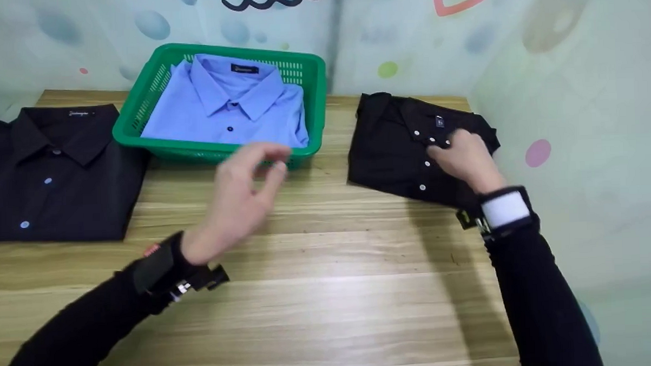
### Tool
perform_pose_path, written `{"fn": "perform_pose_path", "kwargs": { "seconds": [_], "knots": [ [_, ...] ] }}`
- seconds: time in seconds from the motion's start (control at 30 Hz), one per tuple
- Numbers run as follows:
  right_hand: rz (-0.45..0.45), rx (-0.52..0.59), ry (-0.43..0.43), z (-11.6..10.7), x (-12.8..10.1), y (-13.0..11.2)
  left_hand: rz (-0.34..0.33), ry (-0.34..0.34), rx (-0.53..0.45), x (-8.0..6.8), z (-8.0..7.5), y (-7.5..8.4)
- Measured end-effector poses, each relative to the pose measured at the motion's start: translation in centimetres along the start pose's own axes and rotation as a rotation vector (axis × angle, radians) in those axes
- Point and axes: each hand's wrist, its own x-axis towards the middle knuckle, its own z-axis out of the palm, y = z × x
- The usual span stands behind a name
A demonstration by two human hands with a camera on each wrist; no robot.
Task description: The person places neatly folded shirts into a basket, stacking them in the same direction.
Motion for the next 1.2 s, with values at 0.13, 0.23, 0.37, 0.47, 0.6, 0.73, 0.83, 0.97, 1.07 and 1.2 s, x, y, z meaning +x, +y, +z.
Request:
{"fn": "perform_pose_path", "kwargs": {
  "seconds": [0.13, 0.23, 0.37, 0.47, 0.6, 0.73, 0.83, 0.97, 1.07, 1.2],
  "knots": [
    [0.137, 0.077, -0.035, 0.1, -1.1, 3.0, -0.07, -0.133, 0.021, -0.5, 3.0, -0.3],
    [0.192, 0.101, -0.002, 0.6, -1.5, 4.6, -0.158, -0.2, 0.069, -0.1, 4.7, -1.2],
    [0.221, 0.094, 0.026, 1.5, -1.6, 5.7, -0.298, -0.248, 0.1, 1.2, 6.6, -2.9],
    [0.237, 0.111, 0.034, 2.2, -1.4, 6.2, -0.371, -0.25, 0.108, 2.3, 7.9, -4.4],
    [0.272, 0.23, 0.064, 3.4, -1.2, 6.7, -0.443, -0.197, 0.092, 3.6, 9.4, -6.1],
    [0.335, 0.372, 0.122, 4.3, -1.3, 7.6, -0.506, -0.11, 0.029, 4.5, 11.1, -7.1],
    [0.391, 0.45, 0.175, 4.6, -1.5, 8.4, -0.545, -0.051, -0.052, 5.1, 12.4, -7.4],
    [0.431, 0.537, 0.222, 4.6, -1.9, 9.5, -0.605, 0.015, -0.179, 5.6, 14.0, -7.8],
    [0.468, 0.663, 0.238, 4.6, -2.4, 10.2, -0.629, 0.031, -0.25, 5.7, 15.1, -8.0],
    [0.503, 0.875, 0.293, 4.8, -3.0, 11.0, -0.615, 0.009, -0.247, 5.3, 16.0, -8.5]
  ]
}}
